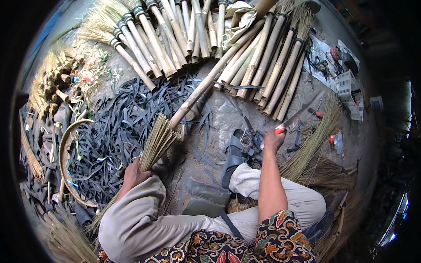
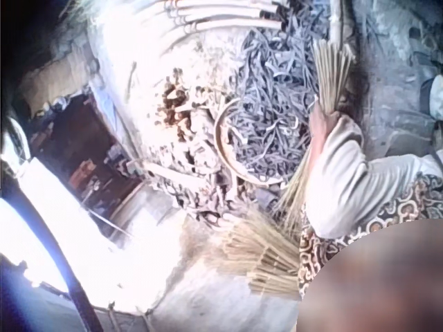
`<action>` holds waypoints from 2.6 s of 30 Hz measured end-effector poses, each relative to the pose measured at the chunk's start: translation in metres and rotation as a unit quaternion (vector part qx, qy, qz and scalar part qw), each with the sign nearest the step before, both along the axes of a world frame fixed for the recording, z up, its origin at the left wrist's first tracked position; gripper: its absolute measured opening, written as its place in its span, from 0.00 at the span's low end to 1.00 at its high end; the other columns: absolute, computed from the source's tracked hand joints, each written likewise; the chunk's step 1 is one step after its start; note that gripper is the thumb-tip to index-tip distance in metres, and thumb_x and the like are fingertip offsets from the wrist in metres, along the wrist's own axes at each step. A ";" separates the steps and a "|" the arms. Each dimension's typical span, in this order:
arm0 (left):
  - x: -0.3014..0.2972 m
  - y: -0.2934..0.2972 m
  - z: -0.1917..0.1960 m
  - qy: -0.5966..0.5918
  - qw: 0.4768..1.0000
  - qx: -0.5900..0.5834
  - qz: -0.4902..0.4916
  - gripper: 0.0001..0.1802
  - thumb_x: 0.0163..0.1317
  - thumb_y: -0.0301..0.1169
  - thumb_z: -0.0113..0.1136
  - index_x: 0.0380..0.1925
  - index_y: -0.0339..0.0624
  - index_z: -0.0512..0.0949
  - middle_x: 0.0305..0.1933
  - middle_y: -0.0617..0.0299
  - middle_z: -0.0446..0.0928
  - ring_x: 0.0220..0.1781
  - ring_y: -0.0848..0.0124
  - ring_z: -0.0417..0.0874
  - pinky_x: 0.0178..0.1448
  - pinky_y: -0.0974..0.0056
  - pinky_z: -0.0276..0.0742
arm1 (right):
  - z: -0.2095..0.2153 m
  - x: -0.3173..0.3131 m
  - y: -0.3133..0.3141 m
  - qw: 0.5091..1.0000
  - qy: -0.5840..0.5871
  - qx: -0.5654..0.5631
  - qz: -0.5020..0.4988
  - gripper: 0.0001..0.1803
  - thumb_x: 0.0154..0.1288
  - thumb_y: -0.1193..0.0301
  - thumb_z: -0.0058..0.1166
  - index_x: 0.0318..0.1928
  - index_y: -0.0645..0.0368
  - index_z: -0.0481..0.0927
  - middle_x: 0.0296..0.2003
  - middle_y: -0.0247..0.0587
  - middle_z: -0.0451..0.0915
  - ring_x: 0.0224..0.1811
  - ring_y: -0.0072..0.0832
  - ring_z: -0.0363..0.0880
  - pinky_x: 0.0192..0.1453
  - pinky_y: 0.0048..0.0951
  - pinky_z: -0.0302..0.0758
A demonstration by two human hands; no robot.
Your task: The person assembles a broom by bundling dried plant fibers, inserting a bamboo handle, and securing the bundle with black rubber strips. The person uses pliers to tighten the strips and places the finished broom with others.
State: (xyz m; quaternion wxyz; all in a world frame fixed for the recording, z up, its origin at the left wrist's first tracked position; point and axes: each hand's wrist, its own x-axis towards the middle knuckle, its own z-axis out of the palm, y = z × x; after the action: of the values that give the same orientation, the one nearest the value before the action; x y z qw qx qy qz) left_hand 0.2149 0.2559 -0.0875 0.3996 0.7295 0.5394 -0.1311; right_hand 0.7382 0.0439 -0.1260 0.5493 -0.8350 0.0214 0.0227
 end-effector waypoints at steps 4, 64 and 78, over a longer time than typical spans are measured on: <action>-0.006 0.000 -0.003 0.008 1.000 -0.003 -0.004 0.38 0.49 0.43 0.75 0.59 0.35 0.75 0.49 0.31 0.85 0.54 0.36 0.86 0.59 0.41 0.82 | 0.032 -0.047 0.032 0.955 -0.043 -0.139 0.257 0.14 0.78 0.62 0.59 0.54 0.58 0.79 0.33 0.43 0.81 0.32 0.33 0.85 0.39 0.38 0.81; -0.004 0.016 -0.068 -0.262 0.917 -0.298 0.035 0.27 0.49 0.37 0.79 0.48 0.38 0.82 0.31 0.60 0.83 0.32 0.69 0.82 0.39 0.62 0.78 | 0.064 -0.238 0.104 0.650 0.129 -0.403 0.631 0.15 0.76 0.64 0.49 0.45 0.65 0.79 0.40 0.68 0.85 0.48 0.66 0.84 0.51 0.58 0.79; -0.006 0.015 -0.047 -0.135 0.973 -0.174 -0.062 0.36 0.49 0.49 0.79 0.54 0.37 0.84 0.48 0.39 0.88 0.53 0.45 0.89 0.60 0.50 0.82 | 0.045 -0.198 0.123 0.642 -0.001 -0.393 0.658 0.21 0.80 0.60 0.46 0.48 0.68 0.80 0.39 0.67 0.86 0.47 0.65 0.85 0.52 0.55 0.80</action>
State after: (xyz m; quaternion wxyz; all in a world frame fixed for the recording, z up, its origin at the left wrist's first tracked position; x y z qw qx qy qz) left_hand 0.2091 0.2713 -0.1348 0.5810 0.6916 0.4029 -0.1477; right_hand 0.5400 0.1669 -0.0806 0.0100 -0.7664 -0.5275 0.3665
